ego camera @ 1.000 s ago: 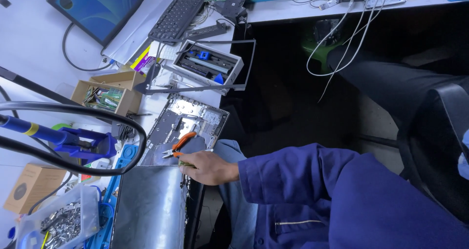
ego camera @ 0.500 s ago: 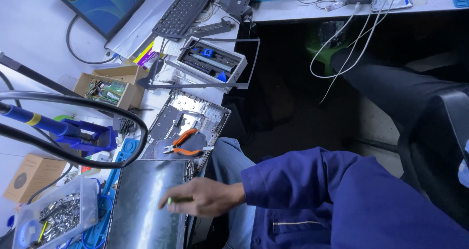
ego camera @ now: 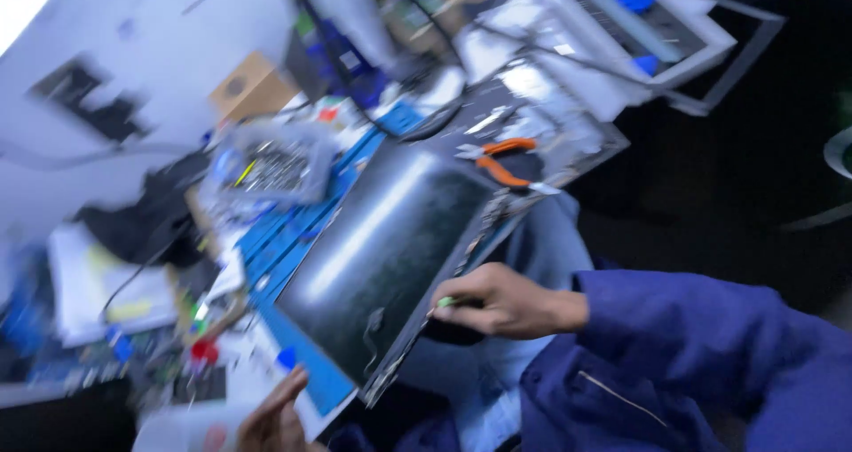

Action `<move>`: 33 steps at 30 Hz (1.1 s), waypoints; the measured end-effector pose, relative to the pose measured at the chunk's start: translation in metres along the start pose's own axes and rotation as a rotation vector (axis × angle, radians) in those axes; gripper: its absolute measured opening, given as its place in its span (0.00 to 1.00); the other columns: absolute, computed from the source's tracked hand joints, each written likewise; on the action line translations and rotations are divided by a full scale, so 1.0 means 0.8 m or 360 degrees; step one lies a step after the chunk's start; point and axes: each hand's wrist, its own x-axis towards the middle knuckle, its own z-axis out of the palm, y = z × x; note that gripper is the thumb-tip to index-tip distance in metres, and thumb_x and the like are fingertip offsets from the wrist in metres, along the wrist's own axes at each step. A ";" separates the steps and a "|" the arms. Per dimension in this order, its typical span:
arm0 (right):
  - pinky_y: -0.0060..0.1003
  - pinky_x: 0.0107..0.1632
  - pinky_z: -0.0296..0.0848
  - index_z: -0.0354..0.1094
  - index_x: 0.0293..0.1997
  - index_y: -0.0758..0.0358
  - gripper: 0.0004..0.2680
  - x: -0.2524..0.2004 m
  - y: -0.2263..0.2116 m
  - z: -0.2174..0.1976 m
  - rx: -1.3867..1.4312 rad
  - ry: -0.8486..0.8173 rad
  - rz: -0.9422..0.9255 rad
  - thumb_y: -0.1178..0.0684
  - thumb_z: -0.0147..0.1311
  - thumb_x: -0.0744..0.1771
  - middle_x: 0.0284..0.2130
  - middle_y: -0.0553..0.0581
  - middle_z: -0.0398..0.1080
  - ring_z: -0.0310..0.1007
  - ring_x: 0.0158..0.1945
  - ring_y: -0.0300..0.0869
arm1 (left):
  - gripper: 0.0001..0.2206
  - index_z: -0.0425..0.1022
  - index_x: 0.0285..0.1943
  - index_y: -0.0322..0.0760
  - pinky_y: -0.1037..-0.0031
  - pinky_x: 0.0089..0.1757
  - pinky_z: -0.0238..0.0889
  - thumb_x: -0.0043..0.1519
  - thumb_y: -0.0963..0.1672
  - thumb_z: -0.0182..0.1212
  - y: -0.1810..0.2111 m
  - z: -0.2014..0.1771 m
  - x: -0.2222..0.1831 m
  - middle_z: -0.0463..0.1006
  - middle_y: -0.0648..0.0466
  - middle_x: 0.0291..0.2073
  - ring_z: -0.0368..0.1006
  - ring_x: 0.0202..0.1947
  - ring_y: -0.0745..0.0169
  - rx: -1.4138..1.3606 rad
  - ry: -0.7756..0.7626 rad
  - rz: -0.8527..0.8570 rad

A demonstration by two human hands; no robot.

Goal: Using a small screwdriver to repair or adjust the hinge mechanism of a laptop screen.

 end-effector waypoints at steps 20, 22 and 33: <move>0.29 0.37 0.74 0.85 0.40 0.57 0.08 -0.008 0.038 0.000 -0.0369 -0.0013 0.0711 0.53 0.59 0.64 0.37 0.46 0.88 0.85 0.36 0.32 | 0.13 0.76 0.59 0.38 0.73 0.39 0.78 0.65 0.43 0.62 -0.010 0.054 0.235 0.83 0.50 0.45 0.81 0.42 0.61 0.0862 -0.0408 -0.0138; 0.33 0.28 0.61 0.85 0.40 0.54 0.07 -0.011 0.042 0.000 -0.0448 -0.0051 0.0732 0.52 0.59 0.64 0.26 0.44 0.85 0.63 0.20 0.36 | 0.15 0.78 0.59 0.38 0.58 0.47 0.71 0.64 0.45 0.61 -0.058 0.056 0.254 0.83 0.54 0.44 0.79 0.43 0.56 0.1359 -0.0691 -0.0437; 0.33 0.28 0.67 0.85 0.40 0.53 0.07 -0.004 0.047 -0.004 -0.0461 -0.0095 0.0697 0.51 0.60 0.63 0.36 0.42 0.88 0.73 0.21 0.33 | 0.11 0.73 0.26 0.36 0.60 0.34 0.68 0.63 0.37 0.63 -0.201 0.052 0.288 0.77 0.45 0.36 0.78 0.34 0.47 0.1750 -0.0869 -0.0451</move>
